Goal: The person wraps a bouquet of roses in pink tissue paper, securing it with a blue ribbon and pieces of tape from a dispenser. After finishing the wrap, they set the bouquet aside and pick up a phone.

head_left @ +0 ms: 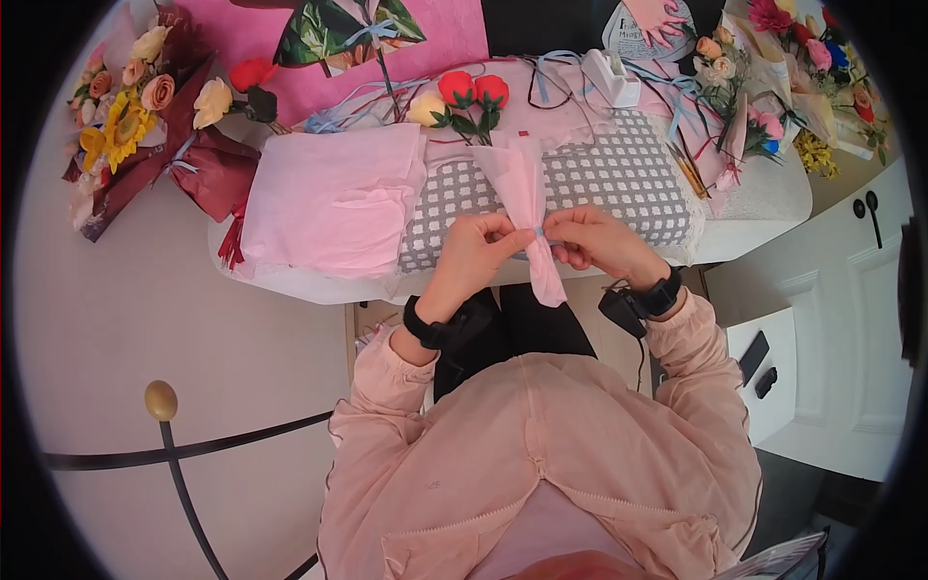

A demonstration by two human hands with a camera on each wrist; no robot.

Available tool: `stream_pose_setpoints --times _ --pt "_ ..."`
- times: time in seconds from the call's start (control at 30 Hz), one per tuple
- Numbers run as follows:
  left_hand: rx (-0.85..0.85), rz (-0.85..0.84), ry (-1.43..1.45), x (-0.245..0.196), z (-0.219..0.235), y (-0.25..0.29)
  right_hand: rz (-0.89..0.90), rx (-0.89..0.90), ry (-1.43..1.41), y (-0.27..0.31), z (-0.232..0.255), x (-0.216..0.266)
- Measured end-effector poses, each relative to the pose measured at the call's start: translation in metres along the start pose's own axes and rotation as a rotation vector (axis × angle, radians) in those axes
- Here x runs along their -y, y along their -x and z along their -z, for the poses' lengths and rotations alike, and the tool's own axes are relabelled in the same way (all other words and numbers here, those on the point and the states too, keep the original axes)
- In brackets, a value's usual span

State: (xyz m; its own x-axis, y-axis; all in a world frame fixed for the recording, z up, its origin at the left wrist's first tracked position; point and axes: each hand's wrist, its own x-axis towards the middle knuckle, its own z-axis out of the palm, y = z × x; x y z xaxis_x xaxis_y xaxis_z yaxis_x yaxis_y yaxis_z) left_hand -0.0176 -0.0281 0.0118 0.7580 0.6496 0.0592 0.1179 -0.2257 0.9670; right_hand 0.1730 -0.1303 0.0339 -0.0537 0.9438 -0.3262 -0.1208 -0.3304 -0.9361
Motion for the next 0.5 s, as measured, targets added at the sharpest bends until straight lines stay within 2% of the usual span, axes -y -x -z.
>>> stream_pose_setpoints --times 0.13,0.2,0.33,0.5 --pt "0.065 0.066 0.027 -0.007 0.004 0.018 0.009 0.068 0.080 0.001 -0.004 -0.004" --pt "0.055 0.031 0.017 0.004 0.004 0.026 0.015 0.072 0.147 0.001 -0.009 -0.003" --pt "0.041 0.060 -0.038 0.012 0.003 0.035 0.026 0.005 0.196 -0.001 -0.017 -0.009" --pt "0.021 0.042 0.173 0.032 0.000 0.037 0.028 -0.010 0.136 -0.003 -0.017 -0.016"
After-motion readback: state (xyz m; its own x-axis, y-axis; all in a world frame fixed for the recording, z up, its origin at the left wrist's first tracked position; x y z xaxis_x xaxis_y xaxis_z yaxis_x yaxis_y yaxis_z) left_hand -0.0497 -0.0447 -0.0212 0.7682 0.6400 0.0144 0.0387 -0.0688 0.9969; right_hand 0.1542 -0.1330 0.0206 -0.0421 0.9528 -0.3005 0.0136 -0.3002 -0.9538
